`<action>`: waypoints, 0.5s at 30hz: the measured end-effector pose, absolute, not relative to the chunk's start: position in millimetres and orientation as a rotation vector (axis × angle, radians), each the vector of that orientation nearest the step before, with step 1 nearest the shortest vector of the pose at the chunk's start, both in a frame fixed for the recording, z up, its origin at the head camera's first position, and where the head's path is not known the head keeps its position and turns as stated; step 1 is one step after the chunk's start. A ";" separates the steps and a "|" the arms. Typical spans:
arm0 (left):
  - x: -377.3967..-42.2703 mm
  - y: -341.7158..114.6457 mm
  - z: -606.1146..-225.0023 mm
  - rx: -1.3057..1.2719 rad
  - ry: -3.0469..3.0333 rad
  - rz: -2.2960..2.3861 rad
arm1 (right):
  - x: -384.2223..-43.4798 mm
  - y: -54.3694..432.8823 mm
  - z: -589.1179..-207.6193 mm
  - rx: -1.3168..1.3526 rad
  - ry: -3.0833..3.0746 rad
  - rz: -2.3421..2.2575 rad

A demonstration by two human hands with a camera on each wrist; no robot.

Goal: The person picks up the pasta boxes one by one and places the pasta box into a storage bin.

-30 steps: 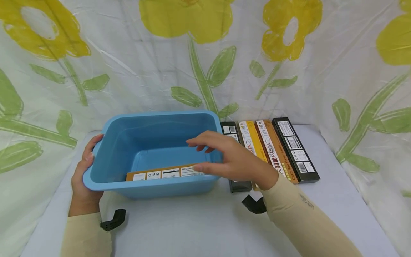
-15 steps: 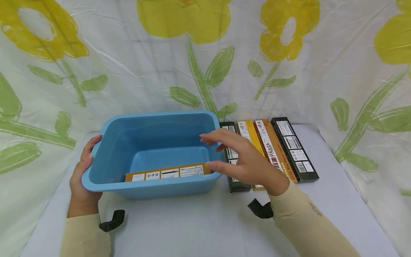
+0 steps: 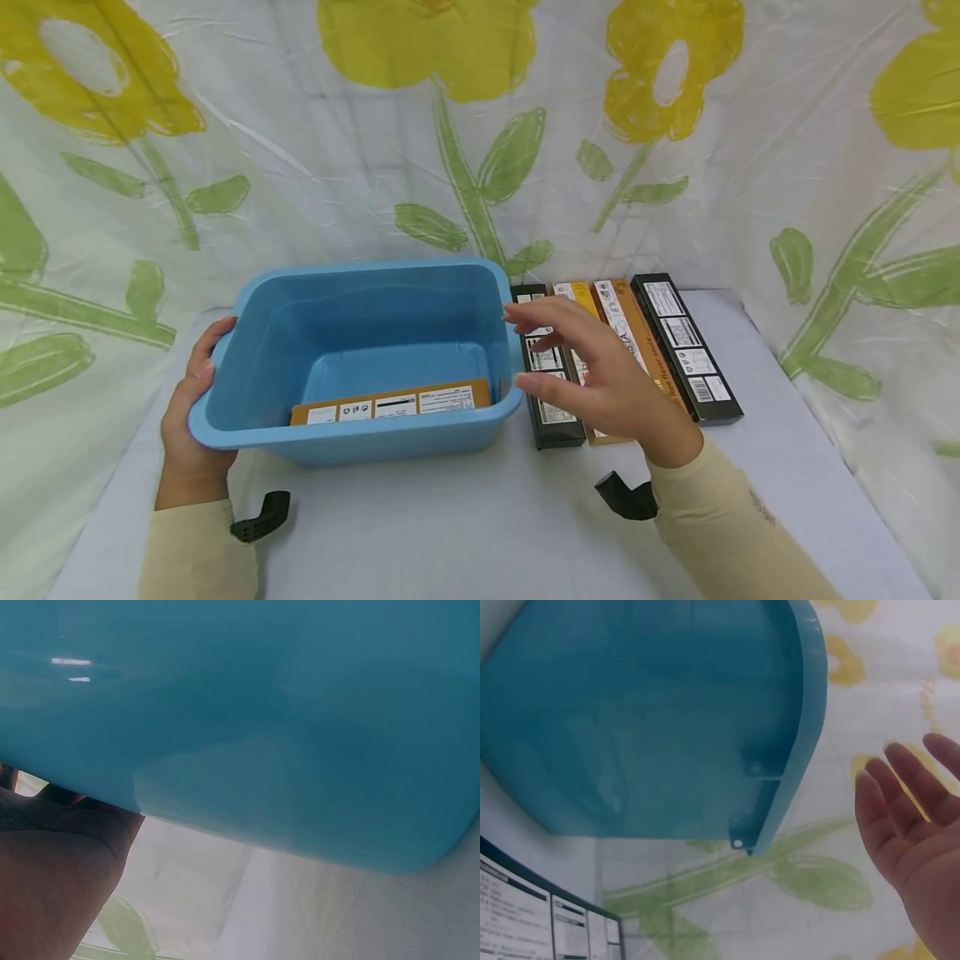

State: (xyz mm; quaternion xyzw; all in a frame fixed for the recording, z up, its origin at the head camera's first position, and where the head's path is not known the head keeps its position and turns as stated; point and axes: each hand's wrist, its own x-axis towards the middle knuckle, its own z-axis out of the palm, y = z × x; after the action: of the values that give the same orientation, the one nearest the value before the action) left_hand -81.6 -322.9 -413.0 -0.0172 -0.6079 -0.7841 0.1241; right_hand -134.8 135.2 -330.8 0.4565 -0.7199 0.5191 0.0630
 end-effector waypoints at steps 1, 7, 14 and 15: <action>-81.4 -323.0 -412.8 -0.045 -1.773 -2.284 | -134.6 135.8 -332.0 1.379 -2.169 1.577; -80.9 -323.4 -412.4 -0.034 -1.766 -2.279 | -131.7 139.4 -335.7 1.346 -2.157 1.574; -82.2 -324.1 -414.1 -0.072 -1.753 -2.286 | -127.3 149.3 -338.2 1.284 -2.144 1.615; -82.4 -324.2 -414.2 -0.072 -1.752 -2.286 | -127.1 150.8 -339.1 1.281 -2.138 1.622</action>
State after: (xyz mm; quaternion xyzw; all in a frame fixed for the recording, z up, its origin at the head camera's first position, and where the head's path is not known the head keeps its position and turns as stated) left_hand -82.4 -324.2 -414.2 -0.0249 -0.6030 -0.7867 0.1298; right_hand -127.1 150.8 -339.1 0.4292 -0.7164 0.5436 0.0838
